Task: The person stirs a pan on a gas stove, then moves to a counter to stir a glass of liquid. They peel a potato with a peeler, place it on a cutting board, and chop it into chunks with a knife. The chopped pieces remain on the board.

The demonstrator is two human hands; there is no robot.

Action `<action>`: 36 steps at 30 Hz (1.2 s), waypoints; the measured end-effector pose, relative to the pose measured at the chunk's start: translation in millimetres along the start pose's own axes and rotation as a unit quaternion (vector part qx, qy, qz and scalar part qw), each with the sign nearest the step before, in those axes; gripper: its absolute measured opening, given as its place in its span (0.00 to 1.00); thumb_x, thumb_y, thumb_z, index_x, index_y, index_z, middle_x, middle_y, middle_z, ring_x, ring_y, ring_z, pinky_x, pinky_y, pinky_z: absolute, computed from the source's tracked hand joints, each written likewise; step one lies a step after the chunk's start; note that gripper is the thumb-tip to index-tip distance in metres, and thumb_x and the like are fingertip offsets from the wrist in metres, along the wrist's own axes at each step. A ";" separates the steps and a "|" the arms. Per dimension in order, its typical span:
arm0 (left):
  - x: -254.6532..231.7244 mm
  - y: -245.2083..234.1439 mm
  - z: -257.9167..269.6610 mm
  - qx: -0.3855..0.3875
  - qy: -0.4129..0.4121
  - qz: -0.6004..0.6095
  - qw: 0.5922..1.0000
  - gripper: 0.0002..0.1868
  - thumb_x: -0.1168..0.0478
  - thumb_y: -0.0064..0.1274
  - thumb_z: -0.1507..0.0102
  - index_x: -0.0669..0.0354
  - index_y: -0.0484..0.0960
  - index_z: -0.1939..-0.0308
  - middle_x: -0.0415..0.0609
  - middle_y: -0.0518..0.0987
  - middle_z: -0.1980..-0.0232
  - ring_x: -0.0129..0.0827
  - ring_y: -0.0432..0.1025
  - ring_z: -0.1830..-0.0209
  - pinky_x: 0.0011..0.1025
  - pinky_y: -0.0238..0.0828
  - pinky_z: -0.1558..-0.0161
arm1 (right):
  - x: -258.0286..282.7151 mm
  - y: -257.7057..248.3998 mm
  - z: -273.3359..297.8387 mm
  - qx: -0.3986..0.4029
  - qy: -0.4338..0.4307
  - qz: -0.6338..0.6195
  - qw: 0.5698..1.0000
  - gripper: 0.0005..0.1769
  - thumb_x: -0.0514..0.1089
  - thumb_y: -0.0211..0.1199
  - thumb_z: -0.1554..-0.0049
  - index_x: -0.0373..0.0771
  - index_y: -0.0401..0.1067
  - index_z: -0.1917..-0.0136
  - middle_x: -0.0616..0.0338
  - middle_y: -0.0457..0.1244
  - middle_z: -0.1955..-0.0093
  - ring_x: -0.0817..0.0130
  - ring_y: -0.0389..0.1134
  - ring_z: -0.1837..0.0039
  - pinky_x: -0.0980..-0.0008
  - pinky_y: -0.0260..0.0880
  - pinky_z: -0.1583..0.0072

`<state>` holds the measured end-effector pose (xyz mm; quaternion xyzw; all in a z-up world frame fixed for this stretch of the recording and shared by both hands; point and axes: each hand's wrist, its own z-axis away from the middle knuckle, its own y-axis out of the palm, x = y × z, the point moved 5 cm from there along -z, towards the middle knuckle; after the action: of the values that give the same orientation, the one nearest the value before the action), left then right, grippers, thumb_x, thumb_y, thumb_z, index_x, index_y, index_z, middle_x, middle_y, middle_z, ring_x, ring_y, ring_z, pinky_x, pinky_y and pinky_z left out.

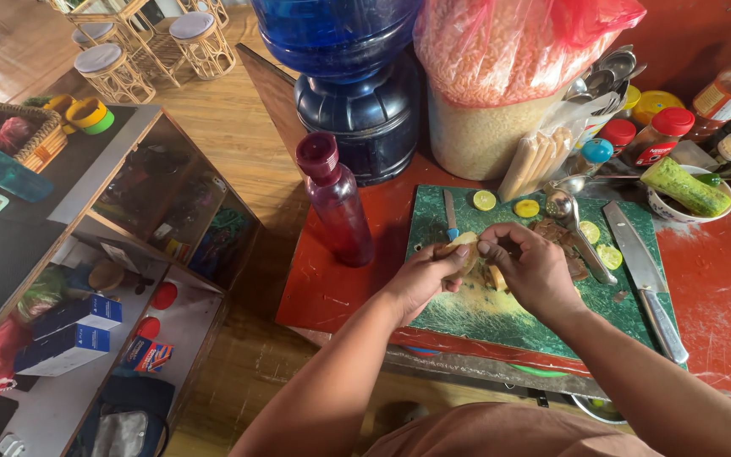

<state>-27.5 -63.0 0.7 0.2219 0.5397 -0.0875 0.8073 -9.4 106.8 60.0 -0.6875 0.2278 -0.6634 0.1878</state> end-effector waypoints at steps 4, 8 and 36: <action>-4.9 -1.4 -1.9 0.011 -0.002 -0.032 0.999 0.26 0.41 0.54 0.35 0.59 0.75 0.46 0.40 0.75 0.61 0.24 0.66 0.66 0.27 0.69 0.54 | 2.0 -3.5 -3.8 0.004 -0.053 0.047 0.998 0.13 0.50 0.66 0.41 0.41 0.78 0.47 0.59 0.72 0.56 0.72 0.71 0.59 0.68 0.72 0.55; -8.3 -0.4 -1.4 0.023 -0.003 -0.028 0.999 0.25 0.42 0.53 0.33 0.59 0.77 0.46 0.40 0.75 0.61 0.24 0.67 0.65 0.27 0.70 0.53 | -1.4 -1.3 -3.6 -0.008 -0.067 0.005 0.998 0.15 0.49 0.66 0.41 0.39 0.76 0.45 0.59 0.72 0.55 0.74 0.72 0.56 0.69 0.73 0.53; 6.7 1.5 -14.9 -0.036 -0.042 -0.001 0.998 0.21 0.41 0.46 0.31 0.50 0.76 0.45 0.41 0.75 0.53 0.26 0.67 0.57 0.29 0.66 0.51 | -16.0 3.2 -17.7 -0.001 0.107 0.014 0.994 0.14 0.52 0.68 0.43 0.49 0.81 0.44 0.61 0.74 0.58 0.71 0.72 0.63 0.64 0.74 0.59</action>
<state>-36.6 -54.2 -9.8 0.1878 0.5086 -0.0779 0.8367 -27.6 113.8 45.9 -0.6095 0.2564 -0.7304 0.1711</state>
